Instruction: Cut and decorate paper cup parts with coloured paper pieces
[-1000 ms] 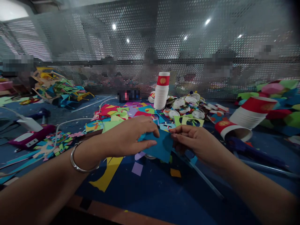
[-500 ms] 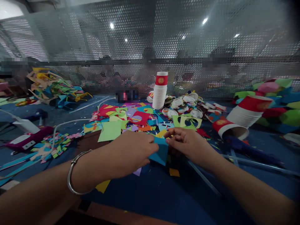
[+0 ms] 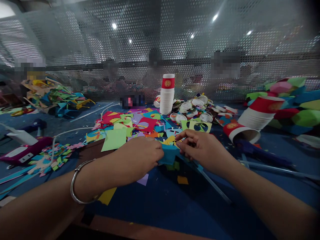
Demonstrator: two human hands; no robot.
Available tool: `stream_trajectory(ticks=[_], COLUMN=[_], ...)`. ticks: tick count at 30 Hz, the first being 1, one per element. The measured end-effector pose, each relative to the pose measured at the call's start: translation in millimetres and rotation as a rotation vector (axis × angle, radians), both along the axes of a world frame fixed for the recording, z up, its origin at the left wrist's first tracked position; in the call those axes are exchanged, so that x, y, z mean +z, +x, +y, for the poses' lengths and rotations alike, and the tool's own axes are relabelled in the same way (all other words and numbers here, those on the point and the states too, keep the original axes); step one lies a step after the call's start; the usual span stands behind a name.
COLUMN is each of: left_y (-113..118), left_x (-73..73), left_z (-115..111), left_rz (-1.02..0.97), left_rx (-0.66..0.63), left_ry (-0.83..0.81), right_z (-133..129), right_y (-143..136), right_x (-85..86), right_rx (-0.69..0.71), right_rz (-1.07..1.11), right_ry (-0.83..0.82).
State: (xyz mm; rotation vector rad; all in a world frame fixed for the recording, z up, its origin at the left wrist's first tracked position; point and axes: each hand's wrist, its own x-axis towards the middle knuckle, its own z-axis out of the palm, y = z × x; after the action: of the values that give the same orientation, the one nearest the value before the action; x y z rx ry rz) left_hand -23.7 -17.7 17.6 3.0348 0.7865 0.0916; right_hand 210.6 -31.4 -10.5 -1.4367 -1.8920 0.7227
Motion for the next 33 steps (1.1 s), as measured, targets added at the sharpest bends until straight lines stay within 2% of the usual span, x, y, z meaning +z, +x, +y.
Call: stream_trajectory(ticks=[3,8,11,14,17,21,28,33], left_y=[-5,-21,-29,-31,-29,-22,-11,-10], left_x=[8.0,21.3,28.0,30.7,27.3,15.6,1.0,-4.0], left_z=[7,26,36,40,39,35,33,24], left_rz=[0.02,-0.183,-0.309,-0.425,-0.524,-0.667,-0.762,-0.858], left_rx=[0.036,0.091,0.123,0.117,0.125,0.208,0.294,0.323], left_ry=[-0.097,-0.308,-0.507,-0.716,-0.896,-1.177,-1.584,-1.765], right_z=[-2,-5,-6,-7,-9,-9,-12,-17], right_y=[0,1,2,1,0,-1,-4,-9], right_x=[4.4,4.9,4.7,8.4,13.7,16.8,17.5,18.5], right_rx=[-0.021,-0.022,-0.012,-0.052,-0.066,0.021,0.127,0.176], right_rz=[-0.041,-0.077,-0.053,-0.071,-0.056,0.082,0.22,0.37], right_ry=[0.046,0.132,0.185,0.245,0.278,0.156,-0.062,-0.202])
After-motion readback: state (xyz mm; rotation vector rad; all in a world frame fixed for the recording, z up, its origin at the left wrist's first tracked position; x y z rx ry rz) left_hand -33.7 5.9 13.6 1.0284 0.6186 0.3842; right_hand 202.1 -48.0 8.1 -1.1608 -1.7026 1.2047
